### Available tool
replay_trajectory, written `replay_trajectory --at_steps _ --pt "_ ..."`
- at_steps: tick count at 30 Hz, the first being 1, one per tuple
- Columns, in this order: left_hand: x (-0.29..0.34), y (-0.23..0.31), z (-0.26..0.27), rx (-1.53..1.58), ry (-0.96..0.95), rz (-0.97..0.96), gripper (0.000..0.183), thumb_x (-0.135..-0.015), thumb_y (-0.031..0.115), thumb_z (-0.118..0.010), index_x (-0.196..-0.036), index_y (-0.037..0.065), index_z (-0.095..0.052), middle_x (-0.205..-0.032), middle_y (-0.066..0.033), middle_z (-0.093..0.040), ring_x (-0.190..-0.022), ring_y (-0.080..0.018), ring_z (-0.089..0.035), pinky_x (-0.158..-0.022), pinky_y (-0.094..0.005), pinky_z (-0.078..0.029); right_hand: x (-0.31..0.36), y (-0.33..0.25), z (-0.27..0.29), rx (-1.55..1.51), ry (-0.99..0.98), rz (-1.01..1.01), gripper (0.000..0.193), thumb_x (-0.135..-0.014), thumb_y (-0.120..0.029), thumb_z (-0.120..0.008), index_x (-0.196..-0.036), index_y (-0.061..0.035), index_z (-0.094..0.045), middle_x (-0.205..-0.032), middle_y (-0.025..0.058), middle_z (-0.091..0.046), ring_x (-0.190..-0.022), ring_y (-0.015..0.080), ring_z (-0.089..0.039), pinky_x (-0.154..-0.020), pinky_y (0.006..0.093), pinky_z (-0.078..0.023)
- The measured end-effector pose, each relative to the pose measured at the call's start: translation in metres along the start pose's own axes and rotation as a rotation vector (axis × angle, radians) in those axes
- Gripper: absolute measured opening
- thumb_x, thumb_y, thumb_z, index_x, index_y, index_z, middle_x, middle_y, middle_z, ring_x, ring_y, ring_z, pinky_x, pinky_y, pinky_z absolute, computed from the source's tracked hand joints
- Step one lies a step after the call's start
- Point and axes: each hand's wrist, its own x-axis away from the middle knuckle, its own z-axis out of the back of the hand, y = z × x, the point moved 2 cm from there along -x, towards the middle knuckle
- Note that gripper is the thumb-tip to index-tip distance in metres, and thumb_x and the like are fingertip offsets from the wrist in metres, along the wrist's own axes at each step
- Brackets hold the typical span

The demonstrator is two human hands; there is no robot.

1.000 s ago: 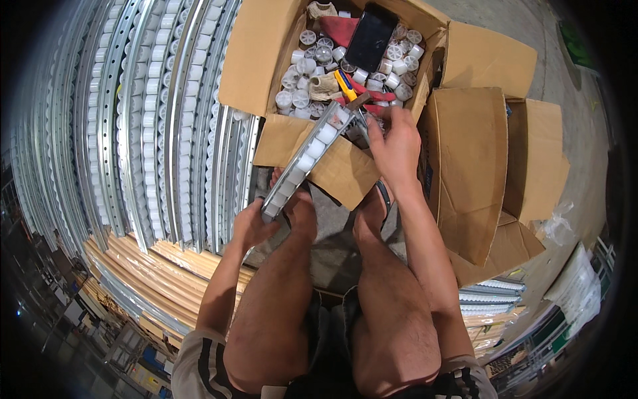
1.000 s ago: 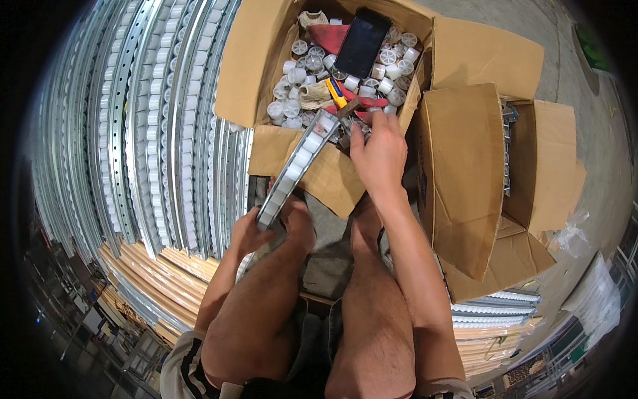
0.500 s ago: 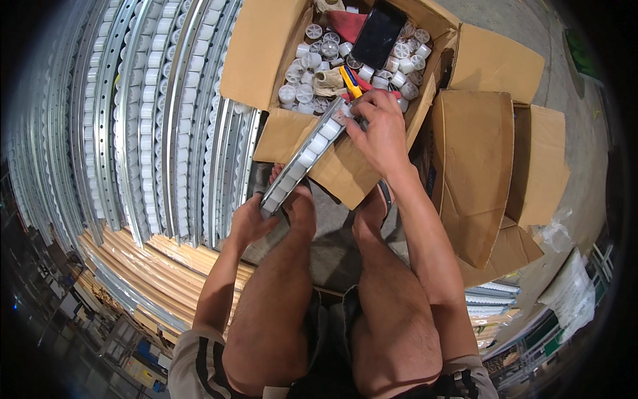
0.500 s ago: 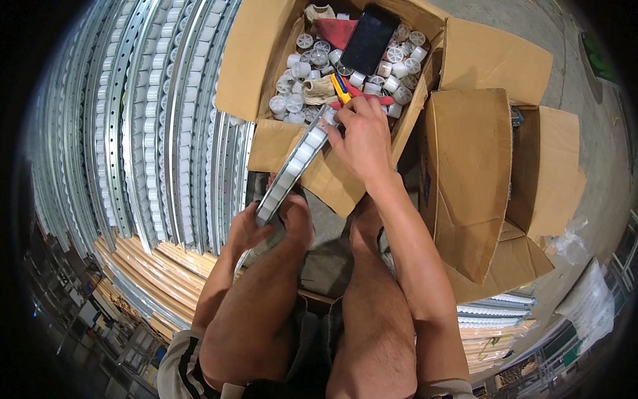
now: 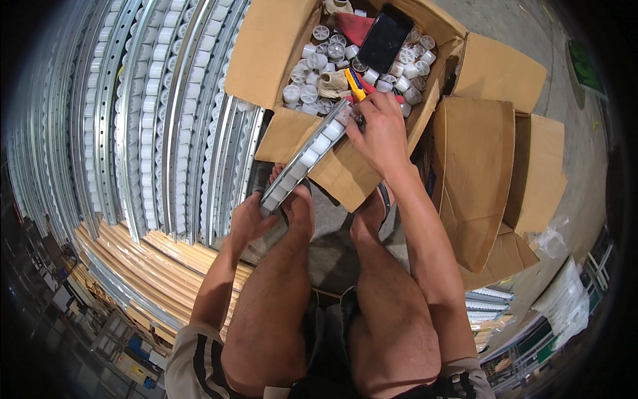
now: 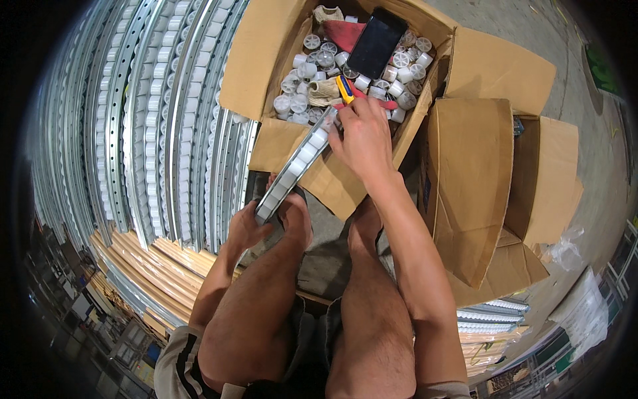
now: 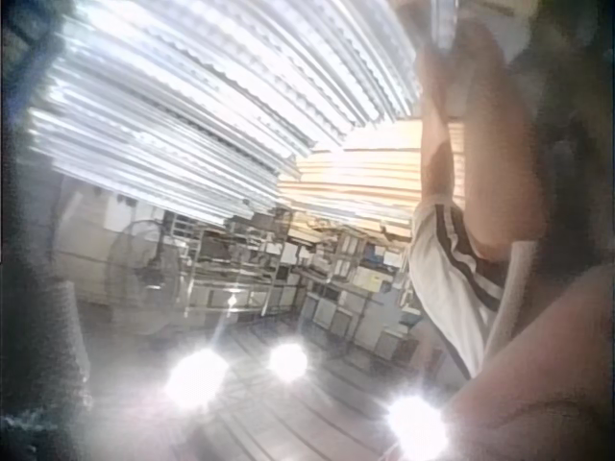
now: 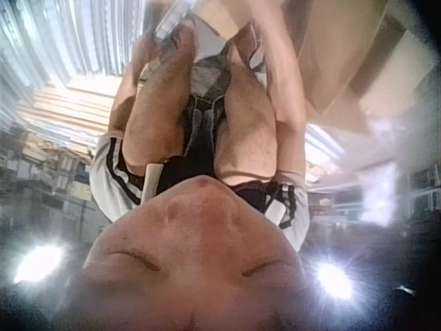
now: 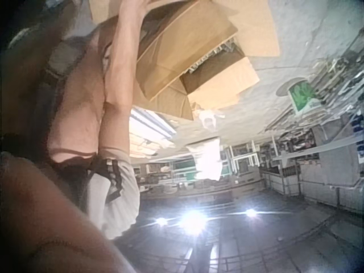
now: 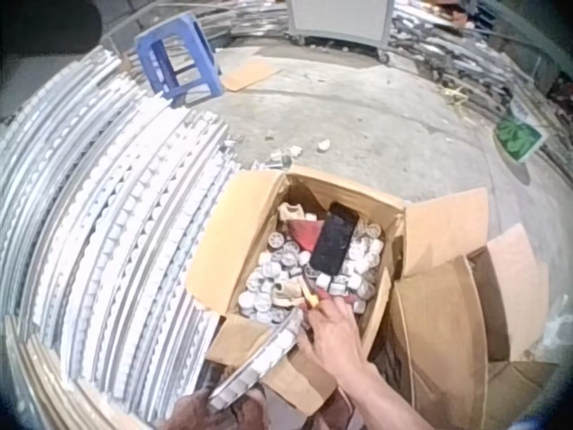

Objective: The person assembles metal roller tracks by picking up metal brackets and rollers from cardboard boxes, attaching them to a long metal rail, and tapping the components into place using a hammer and a screwdriver.

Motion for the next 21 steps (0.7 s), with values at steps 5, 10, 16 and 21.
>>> replay_trajectory --at_steps 5,10,16,21 --pt "0.000 0.000 0.000 0.025 0.032 -0.021 0.052 -0.069 0.028 -0.075 -0.111 0.000 -0.064 -0.098 -0.0249 -0.071 -0.094 -0.0433 -0.068 -0.082 -0.0487 -0.054 0.000 -0.004 -0.001 0.027 0.013 0.012 0.022 -0.077 -0.012 -0.077 -0.092 0.0027 -0.070 -0.098 0.0151 -0.061 -0.099 0.0334 -0.056 -0.087 0.0455 -0.048" --pt "-0.001 -0.005 -0.004 0.019 0.054 -0.035 0.052 -0.069 0.029 -0.075 -0.111 0.000 -0.063 -0.096 -0.0251 -0.070 -0.094 -0.0443 -0.068 -0.082 -0.0496 -0.054 0.001 -0.010 -0.002 0.075 0.044 0.024 0.018 -0.076 -0.008 -0.078 -0.089 0.0008 -0.069 -0.096 0.0146 -0.060 -0.096 0.0342 -0.056 -0.087 0.0447 -0.048" --pt "-0.001 -0.007 -0.005 0.001 0.071 -0.045 0.052 -0.069 0.031 -0.076 -0.108 -0.001 -0.062 -0.094 -0.0251 -0.070 -0.091 -0.0450 -0.068 -0.080 -0.0502 -0.054 -0.001 -0.017 0.000 0.069 0.044 0.012 0.019 -0.075 -0.007 -0.078 -0.090 0.0001 -0.067 -0.097 0.0152 -0.060 -0.098 0.0354 -0.056 -0.088 0.0457 -0.047" --pt "-0.002 -0.003 -0.002 -0.006 0.058 -0.041 0.053 -0.068 0.032 -0.076 -0.106 -0.003 -0.062 -0.094 -0.0259 -0.069 -0.091 -0.0450 -0.068 -0.080 -0.0503 -0.054 -0.003 -0.012 -0.010 0.083 -0.017 0.012 0.022 -0.076 -0.007 -0.077 -0.093 0.0008 -0.065 -0.098 0.0156 -0.059 -0.097 0.0349 -0.055 -0.087 0.0461 -0.047"
